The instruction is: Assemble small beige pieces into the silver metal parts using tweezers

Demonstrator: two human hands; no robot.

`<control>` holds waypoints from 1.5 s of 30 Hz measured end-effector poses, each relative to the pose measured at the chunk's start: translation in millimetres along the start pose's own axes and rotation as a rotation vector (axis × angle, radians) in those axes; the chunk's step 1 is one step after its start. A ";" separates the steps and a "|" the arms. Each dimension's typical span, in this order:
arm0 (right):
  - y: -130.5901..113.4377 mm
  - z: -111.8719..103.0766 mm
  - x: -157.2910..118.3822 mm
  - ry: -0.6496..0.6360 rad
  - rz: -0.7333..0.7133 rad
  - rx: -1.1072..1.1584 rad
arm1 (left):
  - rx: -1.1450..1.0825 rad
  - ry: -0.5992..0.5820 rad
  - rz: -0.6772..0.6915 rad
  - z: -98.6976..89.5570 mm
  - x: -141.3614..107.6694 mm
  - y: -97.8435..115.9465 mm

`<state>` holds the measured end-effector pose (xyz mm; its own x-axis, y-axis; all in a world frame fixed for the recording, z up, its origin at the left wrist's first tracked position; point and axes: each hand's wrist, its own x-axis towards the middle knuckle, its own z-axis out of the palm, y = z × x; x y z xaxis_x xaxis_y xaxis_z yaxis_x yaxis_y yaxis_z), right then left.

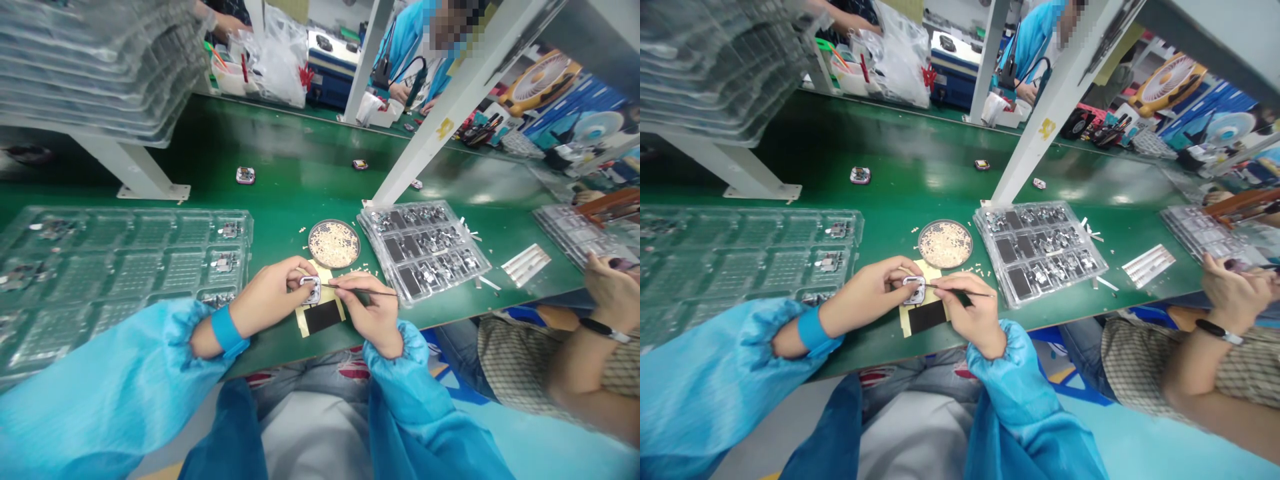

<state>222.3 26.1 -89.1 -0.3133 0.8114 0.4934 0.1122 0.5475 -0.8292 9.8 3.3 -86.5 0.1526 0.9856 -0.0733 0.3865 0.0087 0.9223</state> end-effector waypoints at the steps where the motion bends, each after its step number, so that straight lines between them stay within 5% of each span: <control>1: -0.1 0.1 0.1 0.000 -0.003 0.004 | 0.003 0.000 0.002 -0.1 0.0 0.3; 24: -1.5 2.1 -2.3 -0.036 -0.126 -0.080 | -0.015 -0.008 -0.002 -1.0 -1.0 0.5; 40: -3.2 -1.4 -3.0 -0.013 -0.042 -0.043 | -0.280 0.036 -0.019 -1.3 -2.2 9.5; 45: 0.3 -3.9 -1.7 -0.053 0.107 0.108 | -0.295 0.056 -0.007 -2.7 -0.6 8.1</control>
<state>226.5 25.7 -89.2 -0.3550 0.8503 0.3885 0.0469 0.4313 -0.9010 10.4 3.3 -78.0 0.0974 0.9930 -0.0663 0.1047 0.0560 0.9929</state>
